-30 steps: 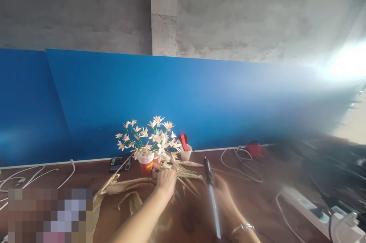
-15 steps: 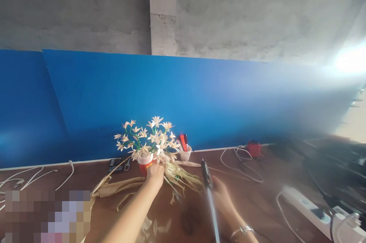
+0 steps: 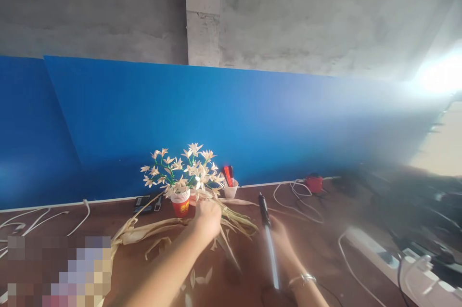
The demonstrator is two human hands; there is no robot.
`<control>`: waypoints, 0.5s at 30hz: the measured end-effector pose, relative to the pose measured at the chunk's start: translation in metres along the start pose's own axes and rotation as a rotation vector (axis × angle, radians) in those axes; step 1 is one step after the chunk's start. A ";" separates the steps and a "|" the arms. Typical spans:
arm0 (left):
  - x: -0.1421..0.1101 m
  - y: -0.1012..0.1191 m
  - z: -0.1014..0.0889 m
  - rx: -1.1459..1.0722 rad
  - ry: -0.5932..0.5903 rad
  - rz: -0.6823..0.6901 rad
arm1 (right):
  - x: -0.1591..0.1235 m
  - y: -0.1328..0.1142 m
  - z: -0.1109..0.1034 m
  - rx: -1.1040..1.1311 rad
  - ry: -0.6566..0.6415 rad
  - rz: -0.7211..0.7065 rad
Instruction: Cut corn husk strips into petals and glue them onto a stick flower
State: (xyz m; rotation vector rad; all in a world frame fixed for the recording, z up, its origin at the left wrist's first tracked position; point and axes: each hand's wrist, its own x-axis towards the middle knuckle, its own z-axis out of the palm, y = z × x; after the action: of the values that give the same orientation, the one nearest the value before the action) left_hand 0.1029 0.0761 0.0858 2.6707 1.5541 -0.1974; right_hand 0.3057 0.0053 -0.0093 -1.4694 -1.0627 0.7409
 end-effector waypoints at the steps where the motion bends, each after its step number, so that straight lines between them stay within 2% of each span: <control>1: -0.006 0.013 0.000 -0.001 -0.002 0.054 | 0.000 -0.001 -0.003 0.003 0.014 0.000; 5: -0.015 0.066 0.007 -0.032 0.019 0.240 | 0.001 -0.008 -0.021 -0.022 0.060 -0.024; 9: 0.000 0.103 0.020 -0.067 0.014 0.330 | 0.005 -0.014 -0.038 -0.135 0.056 -0.040; 12: 0.012 0.106 0.034 -0.087 -0.046 0.342 | 0.006 -0.015 -0.048 -0.243 0.027 -0.040; 15: 0.019 0.087 0.046 -0.083 -0.019 0.237 | 0.006 -0.011 -0.055 -0.369 0.001 -0.037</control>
State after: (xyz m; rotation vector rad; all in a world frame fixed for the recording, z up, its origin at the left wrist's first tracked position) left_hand 0.1838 0.0449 0.0351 2.7474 1.1978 -0.1443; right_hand 0.3545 -0.0122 0.0122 -1.7544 -1.2708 0.5356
